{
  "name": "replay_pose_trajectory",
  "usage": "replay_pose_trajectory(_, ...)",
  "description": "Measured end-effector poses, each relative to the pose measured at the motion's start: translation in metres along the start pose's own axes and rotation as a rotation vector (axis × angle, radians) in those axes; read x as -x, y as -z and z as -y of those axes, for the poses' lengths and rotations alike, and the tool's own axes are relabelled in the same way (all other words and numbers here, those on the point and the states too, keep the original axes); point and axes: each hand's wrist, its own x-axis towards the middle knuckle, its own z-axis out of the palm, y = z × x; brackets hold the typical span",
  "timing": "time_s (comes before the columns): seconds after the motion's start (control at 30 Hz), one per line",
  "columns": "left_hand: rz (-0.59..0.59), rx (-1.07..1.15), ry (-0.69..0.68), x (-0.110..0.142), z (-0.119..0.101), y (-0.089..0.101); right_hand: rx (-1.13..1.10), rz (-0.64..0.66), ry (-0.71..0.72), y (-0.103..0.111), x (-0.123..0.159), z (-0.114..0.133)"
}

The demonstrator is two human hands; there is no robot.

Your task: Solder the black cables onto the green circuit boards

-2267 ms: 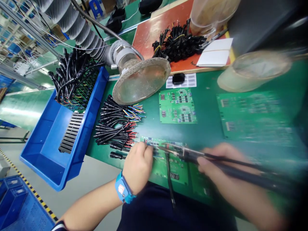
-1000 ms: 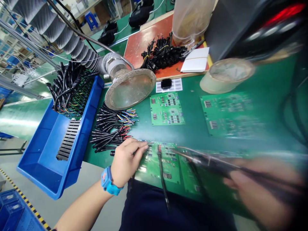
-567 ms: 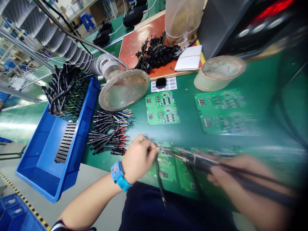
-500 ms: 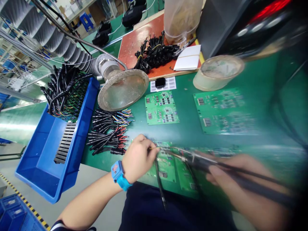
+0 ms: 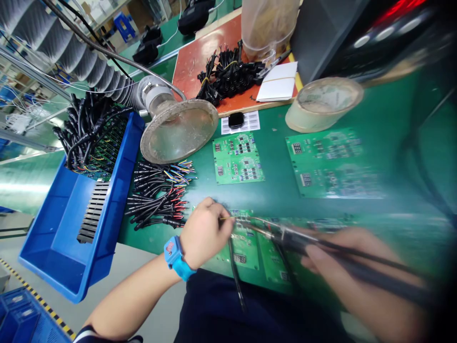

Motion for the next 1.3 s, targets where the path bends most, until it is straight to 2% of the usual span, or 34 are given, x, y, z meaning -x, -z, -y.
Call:
replay_pose_trajectory(0.23,0.049,-0.124,0.043,-0.003,-0.004,0.001,-0.019,-0.023,0.095,0.000,-0.003,0.003)
replay_pose_trajectory(0.4,0.052,-0.135,0.063,-0.002,-0.005,0.001,0.027,-0.036,-0.002,0.009,0.000,-0.009)
replay_pose_trajectory(0.6,-0.012,-0.071,0.082,0.004,-0.007,-0.004,-0.089,-0.171,-0.171,0.007,-0.004,-0.006)
replay_pose_trajectory(0.8,-0.105,0.050,-0.013,0.015,-0.005,-0.010,-0.041,-0.143,-0.168,0.006,-0.004,-0.003)
replay_pose_trajectory(0.9,-0.085,0.046,-0.039,0.017,-0.004,-0.009,-0.024,-0.113,-0.197,0.005,-0.003,-0.005)
replay_pose_trajectory(1.0,-0.038,0.023,-0.042,0.016,-0.005,-0.007,-0.064,-0.151,-0.200,0.003,-0.003,-0.004)
replay_pose_trajectory(1.3,-0.009,-0.099,-0.029,0.011,-0.009,-0.009,-0.049,-0.134,-0.142,0.006,-0.007,0.006)
